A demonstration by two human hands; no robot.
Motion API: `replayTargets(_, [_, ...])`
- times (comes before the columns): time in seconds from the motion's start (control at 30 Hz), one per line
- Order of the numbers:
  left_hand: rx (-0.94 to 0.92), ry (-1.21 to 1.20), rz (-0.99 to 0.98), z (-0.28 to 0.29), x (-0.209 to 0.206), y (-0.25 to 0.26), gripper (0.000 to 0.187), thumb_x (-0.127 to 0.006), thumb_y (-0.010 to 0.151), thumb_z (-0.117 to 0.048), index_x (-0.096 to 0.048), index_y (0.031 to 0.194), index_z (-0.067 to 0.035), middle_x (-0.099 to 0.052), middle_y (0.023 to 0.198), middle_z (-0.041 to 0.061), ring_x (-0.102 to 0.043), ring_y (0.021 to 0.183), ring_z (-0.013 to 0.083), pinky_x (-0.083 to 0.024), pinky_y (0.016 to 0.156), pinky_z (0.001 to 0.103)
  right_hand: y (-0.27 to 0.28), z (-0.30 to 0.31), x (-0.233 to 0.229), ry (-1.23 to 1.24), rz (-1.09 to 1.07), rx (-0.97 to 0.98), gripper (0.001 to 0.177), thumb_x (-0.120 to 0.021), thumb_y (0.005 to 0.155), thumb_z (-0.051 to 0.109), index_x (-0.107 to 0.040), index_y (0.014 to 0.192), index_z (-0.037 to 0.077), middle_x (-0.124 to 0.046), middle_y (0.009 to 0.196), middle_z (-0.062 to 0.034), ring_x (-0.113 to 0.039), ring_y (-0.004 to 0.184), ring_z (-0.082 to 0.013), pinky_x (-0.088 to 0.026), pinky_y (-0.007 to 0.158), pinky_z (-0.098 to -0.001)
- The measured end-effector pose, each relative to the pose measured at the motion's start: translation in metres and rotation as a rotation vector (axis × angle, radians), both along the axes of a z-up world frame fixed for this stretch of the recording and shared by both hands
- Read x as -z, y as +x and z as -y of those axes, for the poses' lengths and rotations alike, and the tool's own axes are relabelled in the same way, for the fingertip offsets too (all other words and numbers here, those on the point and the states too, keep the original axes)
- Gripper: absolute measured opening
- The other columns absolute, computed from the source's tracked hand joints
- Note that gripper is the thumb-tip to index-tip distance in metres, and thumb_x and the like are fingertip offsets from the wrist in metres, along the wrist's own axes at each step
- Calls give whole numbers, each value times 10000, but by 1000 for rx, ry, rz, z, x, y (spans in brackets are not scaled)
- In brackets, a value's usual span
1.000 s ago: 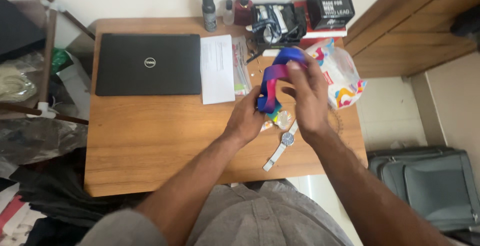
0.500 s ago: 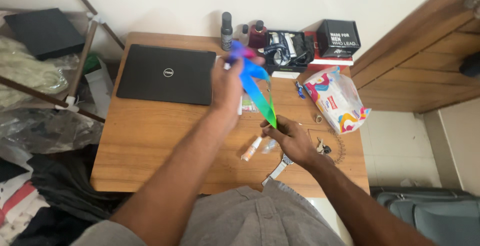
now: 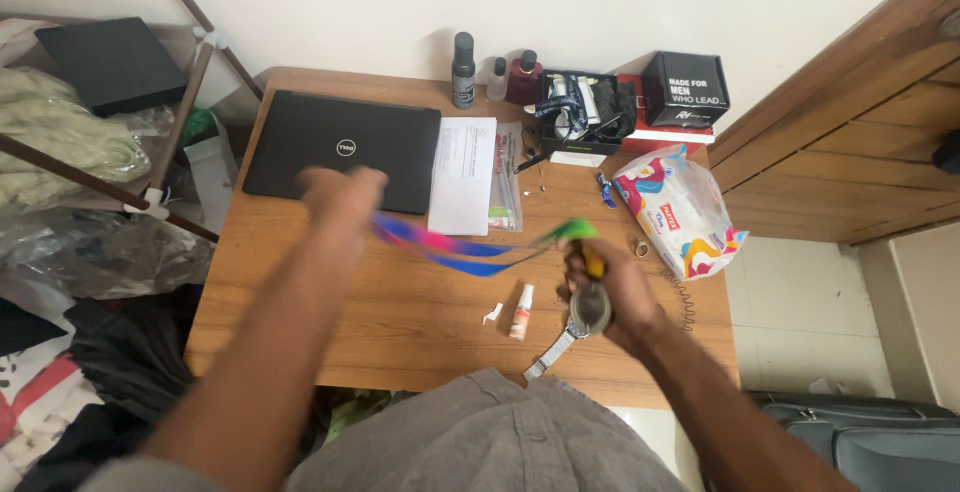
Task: The person organizes a cluttered wooden desk by moving a laptop from the bed to the table, then arranging various items including a small black box, cables, a lanyard, and papers. They wipe the desk surface with a tissue and place the used tissue in a plastic bag.
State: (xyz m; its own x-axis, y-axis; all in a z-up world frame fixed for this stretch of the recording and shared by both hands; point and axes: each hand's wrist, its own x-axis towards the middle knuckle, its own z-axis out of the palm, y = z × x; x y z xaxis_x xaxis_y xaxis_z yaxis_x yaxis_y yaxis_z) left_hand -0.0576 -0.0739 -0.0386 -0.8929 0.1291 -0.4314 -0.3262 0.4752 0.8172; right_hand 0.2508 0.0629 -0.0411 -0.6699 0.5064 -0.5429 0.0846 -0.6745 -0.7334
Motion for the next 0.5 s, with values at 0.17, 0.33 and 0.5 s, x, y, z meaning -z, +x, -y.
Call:
replayTargets(0.17, [976, 536, -490, -38, 8, 81, 354, -591, 996, -123, -636, 1332, -23, -729, 1239, 113, -688, 1065, 167, -587, 878, 306, -35, -12, -50, -48, -145, 57, 340, -415, 1040, 284, -641, 1080, 33, -606, 842, -25, -625, 737, -145, -576, 890, -377])
replayTargets(0.33, [1056, 848, 108, -65, -19, 131, 617, -482, 1055, -321, -320, 1547, 12, -644, 1022, 89, -687, 946, 165, -586, 734, 302, -40, -37, -62, -26, -156, -120, 380, -435, 1130, 383, -591, 1049, 46, -613, 849, -45, -631, 744, -163, -622, 819, -382])
replayTargets(0.5, [1043, 838, 36, -76, -28, 134, 505, -439, 1197, -406, -479, 1468, 18, -570, 953, 83, -608, 961, 180, -562, 849, 336, -43, -38, -73, 2, -122, -43, 382, -397, 1098, 404, -610, 1126, 89, -635, 875, -34, -631, 797, -172, -557, 780, -361])
